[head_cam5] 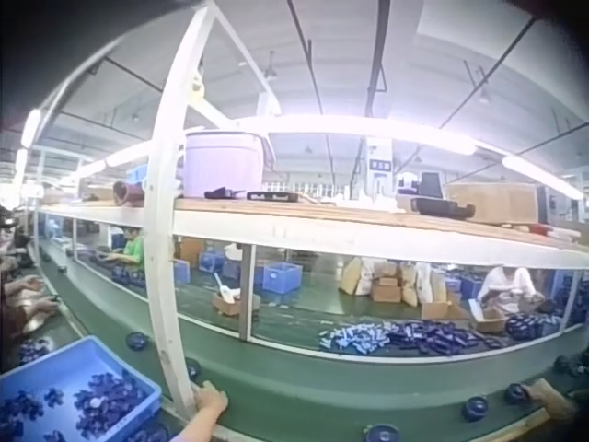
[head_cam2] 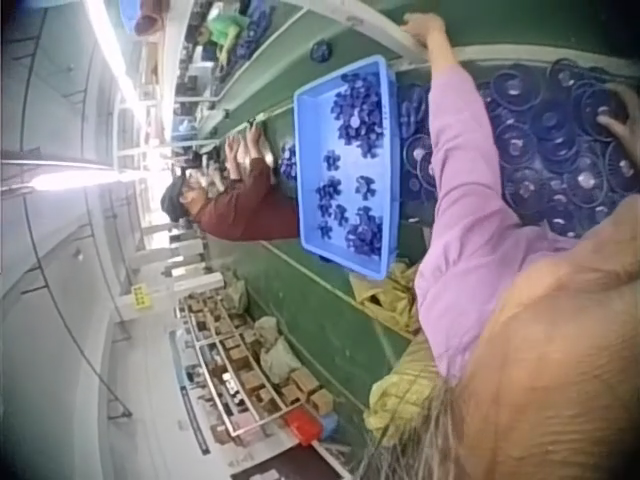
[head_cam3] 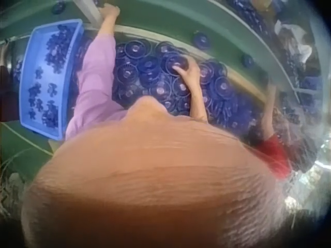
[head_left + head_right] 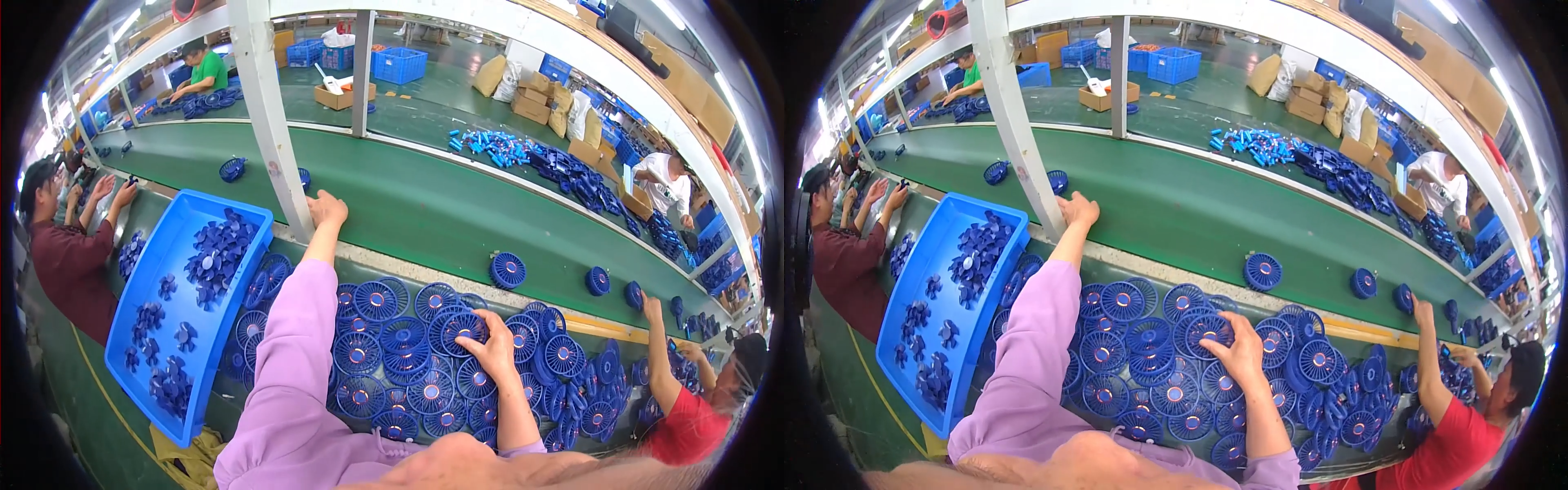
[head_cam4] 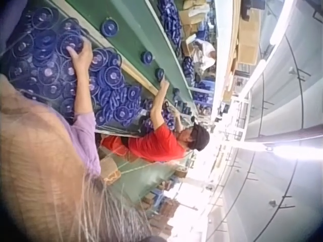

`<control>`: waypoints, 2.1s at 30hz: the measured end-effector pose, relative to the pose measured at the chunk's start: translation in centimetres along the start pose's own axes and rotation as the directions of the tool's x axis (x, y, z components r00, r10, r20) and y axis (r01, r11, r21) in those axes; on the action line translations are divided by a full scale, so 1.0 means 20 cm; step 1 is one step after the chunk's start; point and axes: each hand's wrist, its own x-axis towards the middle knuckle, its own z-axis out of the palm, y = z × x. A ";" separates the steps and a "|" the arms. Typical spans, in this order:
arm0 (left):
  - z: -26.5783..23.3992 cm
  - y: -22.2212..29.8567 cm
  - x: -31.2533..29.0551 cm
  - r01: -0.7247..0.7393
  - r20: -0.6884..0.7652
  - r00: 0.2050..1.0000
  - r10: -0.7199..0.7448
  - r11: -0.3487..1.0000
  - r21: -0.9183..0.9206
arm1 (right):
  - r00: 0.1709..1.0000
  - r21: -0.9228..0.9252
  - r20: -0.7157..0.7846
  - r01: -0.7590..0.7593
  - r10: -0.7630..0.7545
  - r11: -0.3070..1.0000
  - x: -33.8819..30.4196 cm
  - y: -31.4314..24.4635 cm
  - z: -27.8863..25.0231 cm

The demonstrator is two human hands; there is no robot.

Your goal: The person assembles mini fans by picking up fan casing parts from the conveyor belt and attaching them onto fan grilles by hand.

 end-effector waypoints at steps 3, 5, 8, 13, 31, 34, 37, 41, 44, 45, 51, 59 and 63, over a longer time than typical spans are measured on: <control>0.02 -0.05 0.10 0.042 -0.009 0.999 -0.042 0.996 -0.081 | 1.000 0.008 0.011 0.003 -0.003 1.000 0.01 -0.01 0.01; 0.03 -0.08 0.16 0.068 0.054 0.996 -0.066 0.997 -0.042 | 0.999 0.010 0.033 -0.012 0.011 1.000 0.02 -0.03 0.00; 0.06 -0.08 0.22 0.044 0.037 0.998 -0.042 0.997 -0.057 | 1.000 0.030 0.002 -0.005 0.005 1.000 0.04 -0.06 -0.01; 0.08 -0.10 0.21 -0.008 0.047 0.999 0.008 1.000 0.000 | 1.000 0.031 -0.002 -0.017 0.017 0.999 0.04 -0.03 0.01; -0.38 0.06 -0.52 -0.190 -0.077 0.822 0.565 0.144 -0.971 | 0.971 0.649 0.110 -0.233 0.213 0.725 0.02 0.00 -0.09; -0.51 0.01 -0.67 0.215 0.125 0.760 0.638 -0.065 -0.975 | 0.979 0.817 0.125 -0.194 0.160 0.544 0.04 -0.10 -0.10; -0.54 -0.04 -0.83 0.264 0.120 0.703 0.700 -0.100 -0.959 | 0.984 0.877 0.139 -0.174 0.110 0.448 0.06 -0.22 -0.10; -0.51 0.00 -1.12 0.532 0.276 0.594 0.756 -0.111 -0.840 | 0.995 0.868 -0.004 -0.044 0.096 0.495 0.04 -0.35 -0.11; -0.43 -0.01 -1.27 0.546 0.252 0.576 0.777 -0.137 -0.826 | 0.995 0.789 -0.044 -0.022 0.092 0.614 0.01 -0.36 -0.05; -0.42 -0.03 -1.30 0.553 0.265 0.576 0.773 -0.130 -0.823 | 0.997 0.741 -0.046 -0.004 0.057 0.672 0.02 -0.29 -0.02; -0.38 -0.03 -1.36 0.586 0.303 0.585 0.752 -0.133 -0.799 | 0.990 0.579 -0.136 0.109 -0.037 0.808 0.00 -0.28 0.03; -0.37 0.01 -1.37 0.518 0.370 0.615 0.696 -0.003 -0.855 | 0.998 0.752 -0.047 0.016 0.029 0.659 0.02 -0.37 -0.02; -0.35 0.00 -1.39 0.601 0.572 0.529 0.627 0.199 -0.774 | 0.993 0.865 -0.021 -0.039 0.113 0.501 0.08 -0.37 -0.05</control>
